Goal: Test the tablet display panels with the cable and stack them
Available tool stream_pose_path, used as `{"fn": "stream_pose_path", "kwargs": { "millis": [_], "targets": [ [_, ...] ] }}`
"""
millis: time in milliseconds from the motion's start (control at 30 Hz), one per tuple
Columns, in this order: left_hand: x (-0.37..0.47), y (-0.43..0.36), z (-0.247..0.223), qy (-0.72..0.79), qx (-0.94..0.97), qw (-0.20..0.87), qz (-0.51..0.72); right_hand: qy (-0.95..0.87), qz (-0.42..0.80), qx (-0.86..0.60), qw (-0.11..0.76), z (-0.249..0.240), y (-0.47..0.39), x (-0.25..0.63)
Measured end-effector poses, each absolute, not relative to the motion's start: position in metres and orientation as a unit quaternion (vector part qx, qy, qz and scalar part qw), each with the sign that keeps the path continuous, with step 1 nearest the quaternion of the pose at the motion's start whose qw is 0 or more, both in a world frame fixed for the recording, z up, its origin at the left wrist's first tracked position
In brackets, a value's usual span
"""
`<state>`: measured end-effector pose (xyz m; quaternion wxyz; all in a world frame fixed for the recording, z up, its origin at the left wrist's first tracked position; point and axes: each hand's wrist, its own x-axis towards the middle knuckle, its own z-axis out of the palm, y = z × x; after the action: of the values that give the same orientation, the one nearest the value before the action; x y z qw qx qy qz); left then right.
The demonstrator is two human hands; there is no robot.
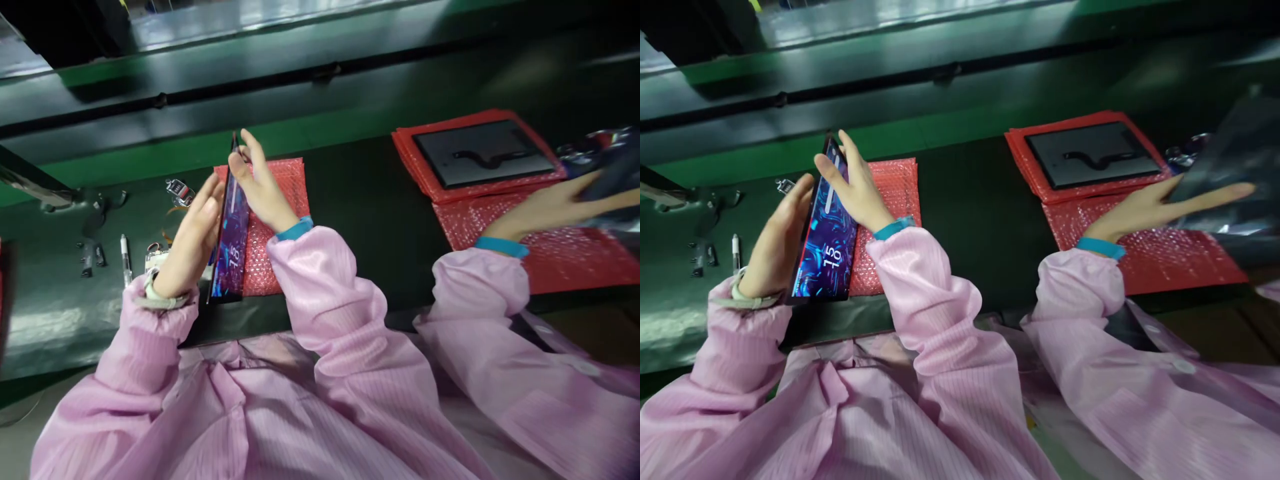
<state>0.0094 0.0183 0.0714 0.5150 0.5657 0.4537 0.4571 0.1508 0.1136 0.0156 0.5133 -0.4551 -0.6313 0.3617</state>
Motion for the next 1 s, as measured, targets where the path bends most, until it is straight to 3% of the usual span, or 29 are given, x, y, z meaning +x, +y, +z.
{"fn": "stream_pose_path", "kwargs": {
  "millis": [133,300,567,767,867,1000],
  "targets": [
    [0.008,0.029,0.073,0.492,0.391,0.633,0.451,-0.624,0.294,-0.535,0.488,0.012,0.081,0.145],
    [-0.025,0.022,0.063,0.52,0.266,0.651,0.484,-0.668,0.199,-0.576,0.427,0.013,0.015,0.135],
    [-0.049,0.005,0.041,0.54,0.359,0.467,0.602,-0.664,0.14,-0.61,0.408,0.013,-0.06,0.11],
    [-0.054,-0.001,0.038,0.532,0.4,0.493,0.561,-0.795,0.152,-0.419,0.413,0.026,-0.079,0.105],
    [-0.055,-0.002,0.037,0.534,0.413,0.46,0.576,-0.701,0.151,-0.519,0.465,0.024,-0.081,0.111],
    [-0.055,-0.007,0.031,0.52,0.336,0.504,0.602,-0.571,0.296,-0.6,0.476,0.012,-0.076,0.125]
  ]
}}
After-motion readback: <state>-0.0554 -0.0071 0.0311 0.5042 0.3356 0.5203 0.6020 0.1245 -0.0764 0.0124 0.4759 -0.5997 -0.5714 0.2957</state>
